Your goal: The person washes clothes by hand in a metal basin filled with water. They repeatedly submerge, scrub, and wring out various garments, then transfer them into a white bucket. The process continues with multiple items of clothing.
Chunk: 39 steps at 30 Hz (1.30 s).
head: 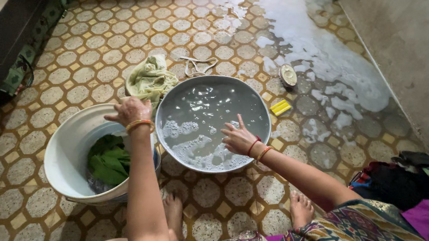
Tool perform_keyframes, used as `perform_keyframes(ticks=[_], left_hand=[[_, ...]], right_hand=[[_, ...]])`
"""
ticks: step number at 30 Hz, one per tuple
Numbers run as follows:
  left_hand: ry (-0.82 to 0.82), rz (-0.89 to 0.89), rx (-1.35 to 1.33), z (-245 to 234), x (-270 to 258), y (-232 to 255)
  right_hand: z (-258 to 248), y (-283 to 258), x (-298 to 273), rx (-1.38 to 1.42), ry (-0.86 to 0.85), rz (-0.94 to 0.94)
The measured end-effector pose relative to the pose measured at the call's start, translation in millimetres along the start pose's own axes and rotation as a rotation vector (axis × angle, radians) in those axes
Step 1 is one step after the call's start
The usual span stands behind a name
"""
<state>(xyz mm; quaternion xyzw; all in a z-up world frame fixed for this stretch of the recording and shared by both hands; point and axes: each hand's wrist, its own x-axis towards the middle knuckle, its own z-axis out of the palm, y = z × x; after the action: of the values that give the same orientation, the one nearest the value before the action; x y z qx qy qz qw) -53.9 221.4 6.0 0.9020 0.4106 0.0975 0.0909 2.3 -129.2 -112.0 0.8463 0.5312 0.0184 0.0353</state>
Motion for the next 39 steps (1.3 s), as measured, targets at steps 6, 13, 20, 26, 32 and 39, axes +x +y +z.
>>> perform_keyframes(ticks=[6, 13, 20, 26, 32, 39], left_hand=[[-0.071, 0.149, 0.131, 49, -15, 29], [-0.105, 0.400, 0.288, 144, -35, 41], [-0.027, 0.335, -0.091, 206, 43, 44], [-0.046, -0.014, -0.285, 240, 115, 34], [-0.017, -0.313, -0.512, 262, 166, 27], [-0.238, -0.549, -0.713, 292, 219, 26]], right_hand=[[49, 20, 6, -0.024, -0.129, 0.080], [68, 25, 18, 0.063, -0.263, 0.156], [93, 23, 44, 0.233, -0.541, 0.240], [153, 34, 77, 0.222, -0.520, 0.248], [178, 45, 88, 0.162, -0.494, 0.272], [188, 42, 102, 0.131, -0.526, 0.294]])
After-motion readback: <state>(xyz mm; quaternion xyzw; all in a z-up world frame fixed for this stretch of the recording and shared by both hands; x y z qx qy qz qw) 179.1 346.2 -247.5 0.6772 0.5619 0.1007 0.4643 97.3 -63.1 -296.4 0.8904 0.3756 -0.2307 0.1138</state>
